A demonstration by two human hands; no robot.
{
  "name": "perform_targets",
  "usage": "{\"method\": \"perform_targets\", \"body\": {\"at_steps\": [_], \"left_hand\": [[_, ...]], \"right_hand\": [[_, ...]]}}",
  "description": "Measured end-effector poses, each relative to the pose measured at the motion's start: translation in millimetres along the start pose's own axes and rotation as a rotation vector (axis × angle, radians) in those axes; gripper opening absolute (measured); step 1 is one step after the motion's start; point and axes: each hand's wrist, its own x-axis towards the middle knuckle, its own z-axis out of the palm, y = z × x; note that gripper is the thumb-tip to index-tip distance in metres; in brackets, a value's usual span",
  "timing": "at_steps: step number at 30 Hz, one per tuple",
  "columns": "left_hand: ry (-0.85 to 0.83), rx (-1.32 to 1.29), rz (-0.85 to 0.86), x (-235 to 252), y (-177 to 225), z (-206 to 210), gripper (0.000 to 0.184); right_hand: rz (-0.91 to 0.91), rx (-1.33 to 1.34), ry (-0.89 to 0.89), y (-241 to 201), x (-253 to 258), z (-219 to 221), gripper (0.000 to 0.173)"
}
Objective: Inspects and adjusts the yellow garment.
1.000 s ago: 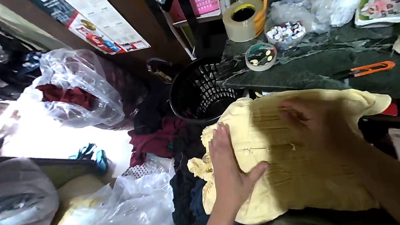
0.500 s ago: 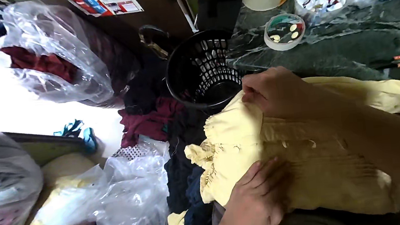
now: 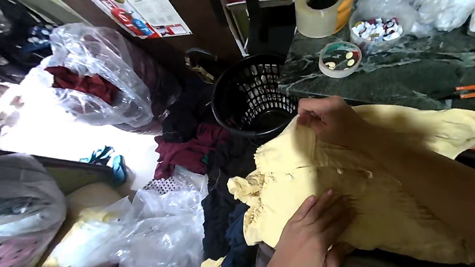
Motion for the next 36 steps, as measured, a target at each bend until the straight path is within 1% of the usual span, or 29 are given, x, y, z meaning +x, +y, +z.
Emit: {"method": "perform_targets", "body": {"at_steps": [5,8,10,13,15,17,18,20,22,25,27,30,36], "left_hand": [[-0.018,-0.018,0.009,1,3,0,0.043],[0.035,-0.067,-0.004,-3,3,2,0.036],[0.105,-0.136,-0.009,-4,3,4,0.029],[0.262,-0.271,0.016,-1,4,-1,0.028],[0.379,-0.325,-0.007,6,5,-9,0.024],[0.486,-0.268,-0.053,14,3,-17,0.02],[0.514,-0.206,-0.087,19,0,-20,0.019],[0.525,-0.092,-0.159,32,-7,-24,0.025],[0.509,-0.039,-0.188,44,-16,-25,0.034],[0.438,-0.049,-0.183,57,-31,-20,0.041],[0.403,-0.058,-0.177,60,-40,-15,0.039],[0.399,-0.069,-0.167,57,-47,-12,0.038],[0.439,-0.153,-0.162,56,-48,-10,0.032]], "right_hand": [[0.029,0.011,-0.047,9,2,-1,0.027],[0.097,0.019,-0.039,6,4,3,0.03],[0.099,0.011,0.019,5,0,5,0.027],[0.058,-0.085,0.139,-8,-9,-5,0.023],[0.094,-0.068,0.127,-34,-24,-25,0.018],[0.083,-0.013,0.083,-58,-49,-37,0.016],[0.059,-0.012,0.06,-66,-63,-38,0.017],[0.038,-0.039,0.026,-76,-88,-35,0.021],[0.053,-0.114,0.023,-78,-106,-27,0.026],[0.061,-0.229,0.119,-69,-117,-12,0.022],[0.024,-0.217,0.148,-64,-119,-9,0.02],[-0.048,-0.131,0.171,-60,-119,-8,0.019],[-0.042,-0.155,0.2,-57,-120,3,0.019]]}}
